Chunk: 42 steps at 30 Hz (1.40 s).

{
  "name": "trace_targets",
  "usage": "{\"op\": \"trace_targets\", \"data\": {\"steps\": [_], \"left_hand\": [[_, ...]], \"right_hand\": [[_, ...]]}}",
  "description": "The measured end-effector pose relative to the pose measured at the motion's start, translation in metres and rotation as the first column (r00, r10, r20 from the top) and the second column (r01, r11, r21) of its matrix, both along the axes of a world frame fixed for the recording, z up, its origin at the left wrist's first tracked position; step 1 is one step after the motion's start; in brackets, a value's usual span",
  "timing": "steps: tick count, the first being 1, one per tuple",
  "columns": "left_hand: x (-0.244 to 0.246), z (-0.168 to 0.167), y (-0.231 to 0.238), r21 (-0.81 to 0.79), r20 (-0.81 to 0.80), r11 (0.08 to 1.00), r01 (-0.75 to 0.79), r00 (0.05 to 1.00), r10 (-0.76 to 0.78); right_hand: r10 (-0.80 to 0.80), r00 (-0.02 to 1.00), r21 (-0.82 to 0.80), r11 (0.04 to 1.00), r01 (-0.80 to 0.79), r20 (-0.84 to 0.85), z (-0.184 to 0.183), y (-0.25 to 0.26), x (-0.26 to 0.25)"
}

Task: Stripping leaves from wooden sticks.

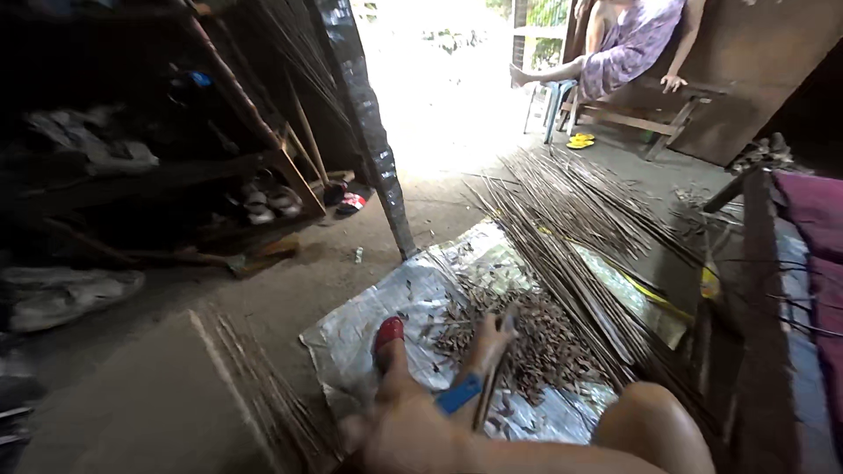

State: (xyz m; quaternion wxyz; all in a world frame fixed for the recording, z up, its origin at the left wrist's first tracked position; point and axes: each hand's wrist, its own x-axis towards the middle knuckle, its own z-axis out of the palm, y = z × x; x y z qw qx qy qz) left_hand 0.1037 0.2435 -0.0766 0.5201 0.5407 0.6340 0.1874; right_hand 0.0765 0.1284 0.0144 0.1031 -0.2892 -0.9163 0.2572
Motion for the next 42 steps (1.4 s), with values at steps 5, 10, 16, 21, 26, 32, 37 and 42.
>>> {"op": "trace_targets", "data": {"steps": [5,10,16,21,26,32,37,42], "left_hand": [[-0.024,0.011,-0.014,0.156,0.167,0.98,-0.124,0.981,0.098],[-0.02,0.01,-0.006,0.039,0.219,0.994,-0.1,0.972,0.089],[-0.015,0.009,-0.004,0.054,0.144,0.994,-0.097,0.986,0.088],[-0.011,0.012,-0.005,0.072,0.067,0.996,-0.049,0.997,0.044],[-0.009,0.01,0.0,0.072,0.126,0.997,-0.031,0.992,0.022],[-0.011,0.012,-0.005,0.0,0.465,0.998,-0.064,0.884,0.057],[-0.014,0.016,-0.009,-0.104,0.58,0.994,0.018,0.813,0.046],[-0.01,0.015,-0.011,-0.145,0.616,0.987,0.075,0.787,0.03]], "right_hand": [[-0.67,0.734,-0.299,0.681,0.669,0.116,-0.033,0.073,0.113],[-0.821,0.555,-0.601,0.514,0.612,-0.136,-0.086,0.077,0.155],[-0.891,0.397,-0.898,0.344,0.274,-0.22,-0.086,0.08,0.147],[-0.896,0.386,-0.916,0.326,0.234,-0.22,-0.097,0.084,0.151],[-0.893,0.365,-0.924,0.342,0.174,-0.262,-0.099,0.09,0.162],[-0.833,0.398,-0.848,0.489,0.203,-0.385,-0.112,0.086,0.179],[-0.743,0.452,-0.682,0.653,0.328,-0.494,-0.118,0.079,0.188],[-0.614,0.533,-0.365,0.783,0.503,-0.583,-0.136,0.082,0.197]]}}
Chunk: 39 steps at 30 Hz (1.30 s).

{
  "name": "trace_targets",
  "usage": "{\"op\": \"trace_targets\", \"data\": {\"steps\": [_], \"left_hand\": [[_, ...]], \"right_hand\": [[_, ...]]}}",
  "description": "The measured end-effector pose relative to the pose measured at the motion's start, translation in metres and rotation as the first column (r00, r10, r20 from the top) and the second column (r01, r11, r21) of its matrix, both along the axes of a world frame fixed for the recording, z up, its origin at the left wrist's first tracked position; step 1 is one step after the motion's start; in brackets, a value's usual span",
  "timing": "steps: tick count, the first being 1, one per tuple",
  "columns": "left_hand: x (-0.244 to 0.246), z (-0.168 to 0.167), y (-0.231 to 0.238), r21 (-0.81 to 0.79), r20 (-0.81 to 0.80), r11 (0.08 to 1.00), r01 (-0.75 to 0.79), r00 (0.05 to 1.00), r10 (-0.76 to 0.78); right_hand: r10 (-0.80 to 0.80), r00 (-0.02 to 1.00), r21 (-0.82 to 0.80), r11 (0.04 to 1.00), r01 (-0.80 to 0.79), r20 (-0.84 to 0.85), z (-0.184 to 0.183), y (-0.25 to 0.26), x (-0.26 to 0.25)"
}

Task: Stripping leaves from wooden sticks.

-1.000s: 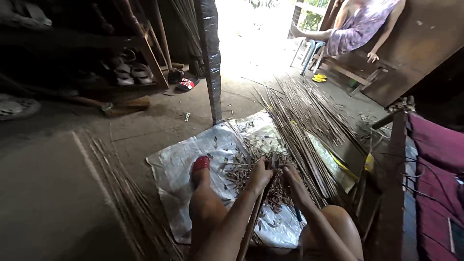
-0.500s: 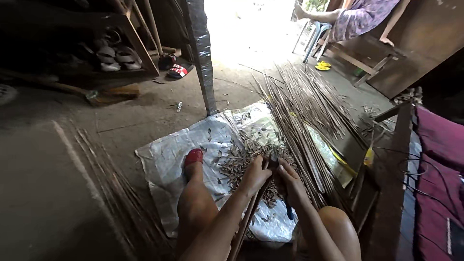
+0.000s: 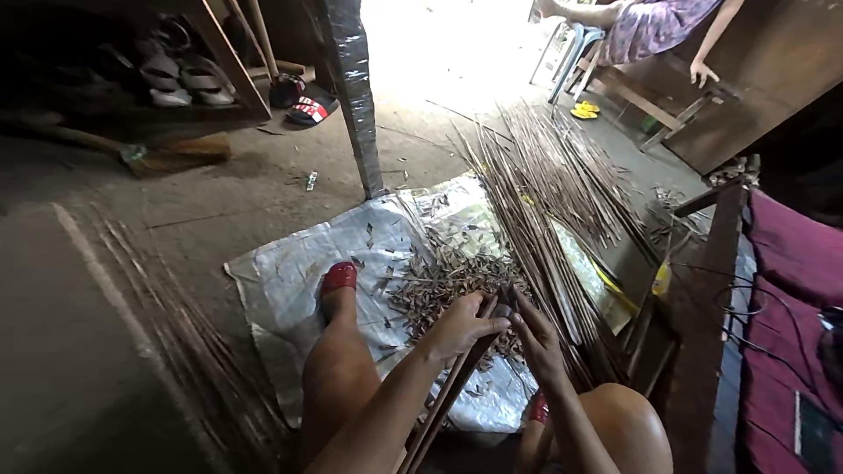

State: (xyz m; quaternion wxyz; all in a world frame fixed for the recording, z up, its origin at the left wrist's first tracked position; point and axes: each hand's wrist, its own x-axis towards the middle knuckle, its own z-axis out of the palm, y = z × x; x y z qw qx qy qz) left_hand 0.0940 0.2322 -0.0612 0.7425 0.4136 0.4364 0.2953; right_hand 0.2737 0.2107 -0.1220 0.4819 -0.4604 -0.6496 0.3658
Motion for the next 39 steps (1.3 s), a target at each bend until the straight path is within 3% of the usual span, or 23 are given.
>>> {"op": "trace_targets", "data": {"steps": [3,6,9,19,22,25,36,39], "left_hand": [[0.001,0.0,0.0,-0.015,-0.004,1.0,-0.016,1.0,0.016],[0.002,0.0,0.0,-0.023,-0.018,0.999,-0.049,0.999,0.049],[0.002,0.0,0.0,-0.009,-0.06,0.999,-0.051,0.997,0.051],[0.008,-0.004,-0.007,-0.08,-0.02,0.997,0.019,1.0,-0.021],[0.012,-0.004,-0.011,-0.121,0.012,0.991,0.06,0.998,-0.059],[0.014,-0.005,-0.011,-0.129,0.016,0.99,0.065,0.998,-0.064],[0.02,-0.01,-0.022,-0.161,0.035,0.961,0.223,0.975,-0.22],[0.024,-0.014,-0.033,-0.149,0.039,0.925,0.35,0.937,-0.348]], "right_hand": [[-0.095,0.994,-0.003,0.995,0.096,0.056,-0.001,0.001,-0.003],[-0.204,0.977,-0.199,0.962,0.189,-0.055,0.008,-0.005,-0.019],[-0.234,0.96,-0.366,0.916,0.165,-0.151,0.014,-0.006,-0.026],[-0.284,0.957,-0.287,0.923,0.254,-0.066,0.013,0.001,-0.013],[-0.379,0.918,-0.374,0.873,0.313,-0.115,0.019,0.008,-0.002],[-0.39,0.898,-0.468,0.845,0.259,-0.206,0.025,0.007,0.0],[-0.52,0.846,-0.388,0.808,0.443,-0.119,0.027,0.02,0.031],[-0.591,0.804,-0.332,0.772,0.542,-0.064,0.026,0.023,0.043]]}}
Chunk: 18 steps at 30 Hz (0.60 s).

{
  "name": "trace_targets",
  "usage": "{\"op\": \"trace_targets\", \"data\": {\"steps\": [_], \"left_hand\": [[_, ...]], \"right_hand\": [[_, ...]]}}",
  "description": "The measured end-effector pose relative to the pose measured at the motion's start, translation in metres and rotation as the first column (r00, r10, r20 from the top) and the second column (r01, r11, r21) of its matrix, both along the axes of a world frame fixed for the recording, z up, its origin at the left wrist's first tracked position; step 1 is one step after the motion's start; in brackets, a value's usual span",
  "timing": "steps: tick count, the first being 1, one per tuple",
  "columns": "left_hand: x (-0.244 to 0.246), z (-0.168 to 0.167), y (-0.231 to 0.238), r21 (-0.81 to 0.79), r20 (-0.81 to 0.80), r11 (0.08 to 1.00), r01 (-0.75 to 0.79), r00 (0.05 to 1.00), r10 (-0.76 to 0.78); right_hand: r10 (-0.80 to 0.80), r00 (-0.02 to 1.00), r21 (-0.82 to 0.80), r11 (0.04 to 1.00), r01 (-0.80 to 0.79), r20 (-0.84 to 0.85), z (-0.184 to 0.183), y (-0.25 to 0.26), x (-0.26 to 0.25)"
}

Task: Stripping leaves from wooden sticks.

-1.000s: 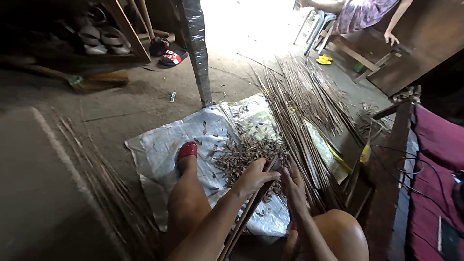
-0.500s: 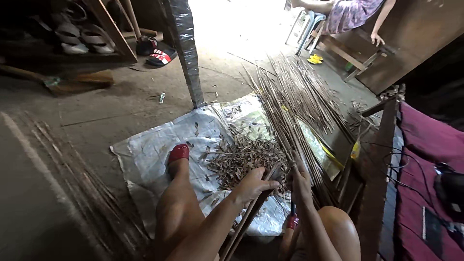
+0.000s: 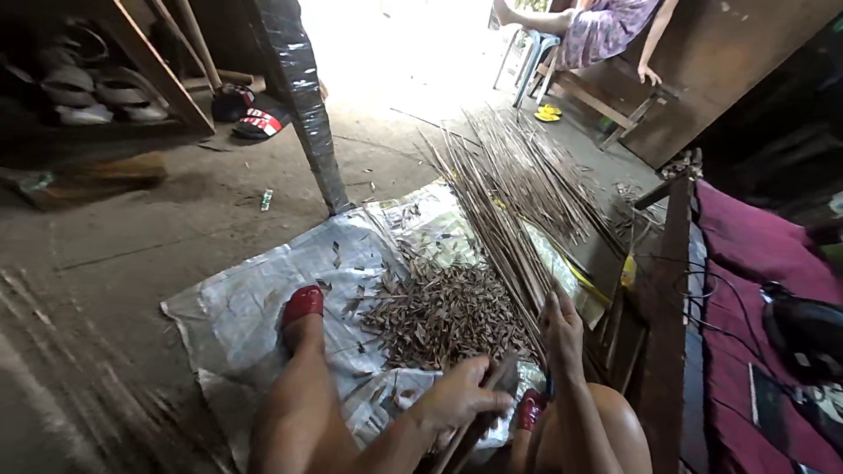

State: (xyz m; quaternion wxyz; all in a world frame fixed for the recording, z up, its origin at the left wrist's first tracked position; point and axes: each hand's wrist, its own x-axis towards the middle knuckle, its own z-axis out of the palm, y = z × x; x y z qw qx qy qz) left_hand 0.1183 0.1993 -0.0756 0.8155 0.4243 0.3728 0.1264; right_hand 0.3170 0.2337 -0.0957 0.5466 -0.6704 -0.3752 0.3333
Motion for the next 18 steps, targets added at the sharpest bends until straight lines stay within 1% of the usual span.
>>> {"op": "trace_targets", "data": {"steps": [2,3,5,6,7,8,10,11,12,14,16,18], "left_hand": [[0.001,-0.004,-0.005,-0.016,0.037,0.998,0.059,0.998,-0.058],[-0.001,-0.004,-0.005,-0.026,0.048,0.998,0.051,0.998,-0.049],[-0.008,-0.002,-0.002,-0.016,0.034,0.999,-0.046,0.998,0.047],[-0.011,0.0,0.001,0.019,0.004,0.993,-0.118,0.993,0.118],[-0.014,0.003,0.004,0.077,-0.043,0.979,-0.191,0.98,0.194],[-0.016,0.004,0.008,0.141,-0.085,0.959,-0.247,0.962,0.261],[-0.016,0.005,0.015,0.251,-0.146,0.923,-0.292,0.931,0.334],[-0.016,0.005,0.018,0.306,-0.186,0.91,-0.279,0.92,0.344],[-0.015,0.005,0.02,0.371,-0.243,0.898,-0.235,0.909,0.338],[-0.012,0.006,0.022,0.488,-0.339,0.863,-0.129,0.883,0.324],[-0.008,0.005,0.02,0.559,-0.372,0.826,-0.067,0.87,0.322],[-0.006,0.006,0.018,0.582,-0.375,0.812,-0.043,0.872,0.315]], "right_hand": [[-0.081,0.996,0.018,0.996,0.082,-0.046,0.001,0.002,0.015],[-0.119,0.988,0.024,0.992,0.121,-0.095,0.003,0.002,0.022],[-0.166,0.965,0.014,0.985,0.172,-0.204,0.01,0.001,0.03],[-0.153,0.953,0.0,0.987,0.158,-0.261,0.013,-0.001,0.03],[-0.101,0.944,-0.019,0.995,0.1,-0.315,0.015,-0.004,0.027],[-0.015,0.93,-0.033,0.999,0.003,-0.368,0.016,-0.009,0.021],[0.17,0.861,-0.049,0.975,-0.219,-0.479,0.013,-0.019,0.004],[0.226,0.824,-0.069,0.95,-0.305,-0.519,0.011,-0.025,-0.008],[0.258,0.788,-0.097,0.923,-0.371,-0.559,0.011,-0.031,-0.02],[0.286,0.741,-0.146,0.877,-0.458,-0.607,0.014,-0.038,-0.039],[0.309,0.737,-0.184,0.844,-0.503,-0.601,0.018,-0.041,-0.047],[0.342,0.742,-0.217,0.812,-0.543,-0.577,0.02,-0.04,-0.048]]}}
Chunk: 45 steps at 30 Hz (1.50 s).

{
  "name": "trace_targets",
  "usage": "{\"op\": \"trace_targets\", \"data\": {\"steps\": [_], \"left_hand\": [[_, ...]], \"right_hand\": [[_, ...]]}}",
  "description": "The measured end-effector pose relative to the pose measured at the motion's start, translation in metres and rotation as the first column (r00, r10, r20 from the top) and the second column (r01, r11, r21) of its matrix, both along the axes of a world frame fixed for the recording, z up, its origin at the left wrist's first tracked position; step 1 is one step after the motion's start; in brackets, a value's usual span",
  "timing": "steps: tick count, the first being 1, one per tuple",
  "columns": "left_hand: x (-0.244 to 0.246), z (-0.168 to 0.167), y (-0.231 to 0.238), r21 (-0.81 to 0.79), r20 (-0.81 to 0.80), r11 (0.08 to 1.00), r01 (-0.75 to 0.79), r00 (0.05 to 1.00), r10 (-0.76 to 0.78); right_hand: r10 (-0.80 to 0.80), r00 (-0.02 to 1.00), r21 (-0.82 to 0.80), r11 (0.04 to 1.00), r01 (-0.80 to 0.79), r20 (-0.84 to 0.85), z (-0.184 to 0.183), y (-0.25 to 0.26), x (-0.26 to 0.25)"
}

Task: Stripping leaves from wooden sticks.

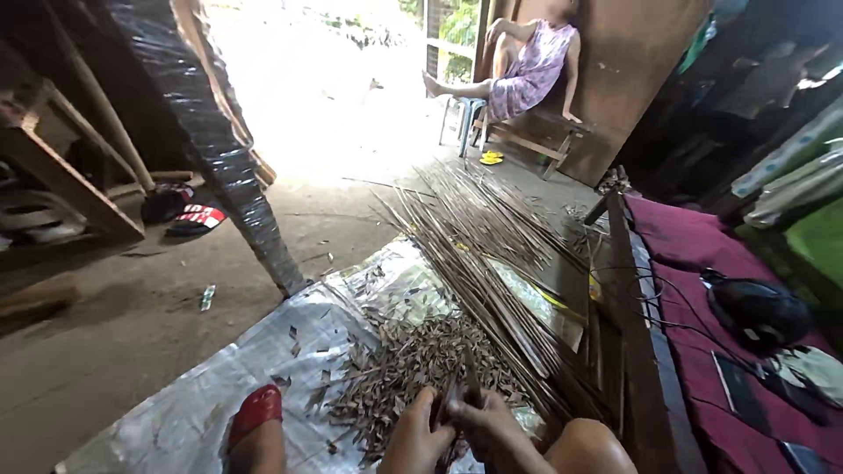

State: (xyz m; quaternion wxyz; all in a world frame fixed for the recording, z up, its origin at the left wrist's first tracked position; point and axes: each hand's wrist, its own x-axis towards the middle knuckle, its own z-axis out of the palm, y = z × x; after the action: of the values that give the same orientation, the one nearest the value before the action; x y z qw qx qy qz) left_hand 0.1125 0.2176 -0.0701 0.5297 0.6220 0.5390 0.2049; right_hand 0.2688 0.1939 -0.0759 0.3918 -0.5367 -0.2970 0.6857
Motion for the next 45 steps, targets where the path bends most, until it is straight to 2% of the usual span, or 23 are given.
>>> {"op": "trace_targets", "data": {"steps": [5,7,11,15,16,17,18,19,20,21,22,23,24,25,26,27,28,29,30,31,33,37,45], "left_hand": [[-0.003,0.0,-0.001,0.02,0.005,1.0,-0.024,1.0,0.024],[-0.008,-0.005,-0.002,-0.029,0.096,0.999,-0.029,0.995,0.032],[-0.007,-0.005,-0.007,-0.294,0.27,0.956,0.009,0.96,0.073],[-0.002,-0.003,-0.007,-0.316,0.274,0.948,-0.035,0.953,0.127],[-0.002,-0.003,-0.004,-0.304,0.26,0.951,-0.05,0.957,0.133],[-0.004,-0.003,0.0,-0.287,0.241,0.955,-0.072,0.96,0.145],[-0.007,-0.003,0.003,-0.262,0.215,0.96,-0.096,0.964,0.155],[-0.011,-0.002,0.007,-0.233,0.185,0.965,-0.122,0.968,0.167],[-0.014,-0.002,0.01,-0.207,0.165,0.966,-0.153,0.968,0.189],[-0.016,-0.001,0.012,-0.187,0.155,0.965,-0.183,0.965,0.213],[-0.018,0.001,0.013,-0.18,0.15,0.961,-0.208,0.96,0.236],[-0.019,0.003,0.013,-0.182,0.146,0.957,-0.224,0.957,0.252],[-0.02,0.005,0.013,-0.18,0.142,0.956,-0.233,0.955,0.26],[-0.02,0.006,0.013,-0.174,0.138,0.956,-0.237,0.955,0.262],[-0.019,0.005,0.014,-0.17,0.133,0.958,-0.232,0.958,0.256],[-0.018,0.005,0.013,-0.166,0.129,0.96,-0.227,0.96,0.25],[-0.016,0.003,0.013,-0.165,0.123,0.962,-0.219,0.963,0.24],[-0.014,0.001,0.012,-0.168,0.119,0.964,-0.206,0.967,0.227],[-0.011,0.0,0.011,-0.173,0.113,0.967,-0.189,0.971,0.21],[-0.008,-0.001,0.011,-0.168,0.1,0.97,-0.175,0.976,0.194],[-0.004,-0.002,0.01,-0.127,0.058,0.98,-0.151,0.986,0.159],[0.0,0.0,0.01,-0.1,0.008,0.988,-0.121,0.992,0.123],[0.001,0.0,0.008,-0.133,0.075,0.985,-0.114,0.989,0.124]], "right_hand": [[0.096,0.995,-0.007,0.995,-0.096,-0.017,-0.008,0.008,0.002],[0.043,0.999,0.038,0.998,-0.043,-0.013,-0.007,0.009,0.004],[-0.09,0.994,0.114,0.99,0.083,0.055,-0.003,0.012,0.016],[-0.155,0.987,0.09,0.983,0.159,-0.047,-0.01,0.011,0.012],[-0.154,0.988,0.087,0.984,0.156,-0.031,-0.01,0.012,0.011],[-0.124,0.99,0.106,0.988,0.116,0.068,-0.012,0.014,0.011],[-0.077,0.958,0.137,0.99,0.04,0.275,-0.016,0.016,0.013],[0.005,0.835,0.117,0.99,-0.083,0.551,-0.019,0.02,0.018],[0.125,0.638,-0.003,0.982,-0.188,0.759,-0.018,0.024,0.022],[0.23,0.443,-0.147,0.966,-0.215,0.866,-0.017,0.027,0.022],[0.336,0.294,-0.286,0.937,-0.201,0.895,-0.017,0.029,0.022],[0.406,0.224,-0.374,0.911,-0.173,0.886,-0.016,0.031,0.023],[0.417,0.22,-0.391,0.908,-0.153,0.882,-0.015,0.033,0.026],[0.359,0.269,-0.33,0.932,-0.148,0.894,-0.014,0.033,0.029],[0.229,0.383,-0.184,0.971,-0.151,0.895,-0.015,0.032,0.032],[0.073,0.572,0.002,0.992,-0.13,0.817,-0.017,0.029,0.034],[-0.046,0.782,0.135,0.99,-0.049,0.621,-0.015,0.024,0.029],[-0.105,0.932,0.169,0.984,0.048,0.348,-0.01,0.02,0.022],[-0.106,0.986,0.148,0.985,0.086,0.132,-0.006,0.015,0.015],[-0.073,0.997,0.124,0.99,0.071,0.008,-0.004,0.011,0.01],[-0.036,0.996,0.098,0.994,0.044,-0.083,-0.005,0.006,0.001],[-0.048,0.998,0.046,0.998,0.05,-0.04,-0.005,0.004,-0.01],[-0.046,0.998,0.21,0.976,0.055,-0.046,-0.015,0.006,-0.011]]}}
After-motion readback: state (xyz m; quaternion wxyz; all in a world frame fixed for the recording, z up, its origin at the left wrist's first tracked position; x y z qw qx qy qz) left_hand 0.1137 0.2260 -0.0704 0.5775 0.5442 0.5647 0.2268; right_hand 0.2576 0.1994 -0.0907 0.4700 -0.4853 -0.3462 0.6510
